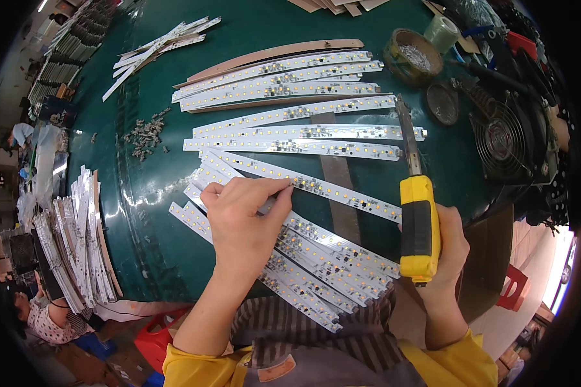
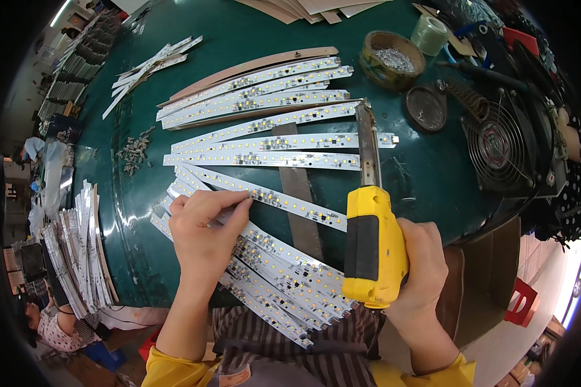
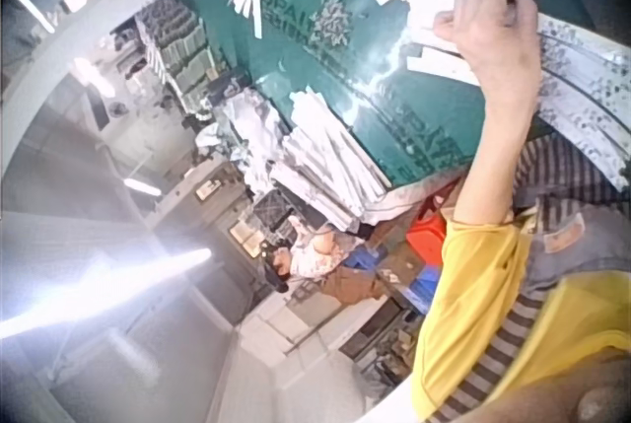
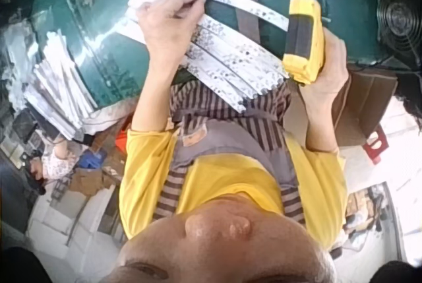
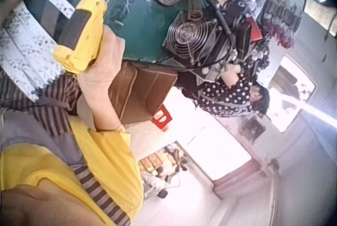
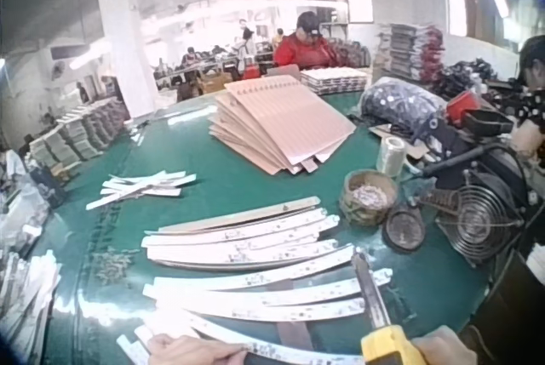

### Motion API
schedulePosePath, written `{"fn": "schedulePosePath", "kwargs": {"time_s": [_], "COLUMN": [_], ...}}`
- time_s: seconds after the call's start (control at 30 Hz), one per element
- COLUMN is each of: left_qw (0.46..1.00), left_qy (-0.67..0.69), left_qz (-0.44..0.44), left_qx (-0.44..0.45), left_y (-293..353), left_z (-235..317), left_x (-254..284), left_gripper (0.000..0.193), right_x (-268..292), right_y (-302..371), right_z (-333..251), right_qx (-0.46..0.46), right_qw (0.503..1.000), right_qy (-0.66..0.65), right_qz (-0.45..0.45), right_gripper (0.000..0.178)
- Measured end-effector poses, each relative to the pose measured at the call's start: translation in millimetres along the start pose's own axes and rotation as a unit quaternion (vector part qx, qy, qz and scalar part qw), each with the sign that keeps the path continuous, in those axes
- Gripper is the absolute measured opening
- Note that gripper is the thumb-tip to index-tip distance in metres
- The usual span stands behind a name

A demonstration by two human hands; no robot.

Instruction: The person places small electronic components onto LED light strips by hand and solders them in place using a soldering iron.

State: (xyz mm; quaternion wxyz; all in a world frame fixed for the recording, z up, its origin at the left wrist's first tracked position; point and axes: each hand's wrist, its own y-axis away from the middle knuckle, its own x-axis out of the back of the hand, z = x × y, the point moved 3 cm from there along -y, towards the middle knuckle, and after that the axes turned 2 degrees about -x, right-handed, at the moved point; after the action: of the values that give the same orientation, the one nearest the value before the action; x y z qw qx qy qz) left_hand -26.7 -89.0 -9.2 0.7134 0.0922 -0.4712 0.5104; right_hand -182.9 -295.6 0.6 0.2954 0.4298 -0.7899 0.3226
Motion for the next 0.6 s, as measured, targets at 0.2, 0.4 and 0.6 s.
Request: {"fn": "schedulePosePath", "kwargs": {"time_s": [0.2,0.4,0.6], "left_qw": [1.0,0.999,0.997], "left_qy": [0.01,0.031,0.054], "left_qz": [-0.01,-0.008,0.029], "left_qx": [0.0,0.028,0.04], "left_y": [1.6,5.5,4.4], "left_z": [2.0,-1.0,0.4], "left_x": [0.2,-4.6,-6.5], "left_gripper": [0.015,0.016,0.016], "right_x": [1.6,2.1,3.4], "right_y": [3.7,4.3,8.0], "right_z": [2.3,0.6,-0.8], "right_qx": [0.001,0.006,0.001], "right_qw": [1.0,1.0,1.0], "right_qy": [-0.004,-0.01,-0.023], "right_qz": [0.0,-0.007,-0.013], "right_gripper": [0.037,0.037,0.036]}}
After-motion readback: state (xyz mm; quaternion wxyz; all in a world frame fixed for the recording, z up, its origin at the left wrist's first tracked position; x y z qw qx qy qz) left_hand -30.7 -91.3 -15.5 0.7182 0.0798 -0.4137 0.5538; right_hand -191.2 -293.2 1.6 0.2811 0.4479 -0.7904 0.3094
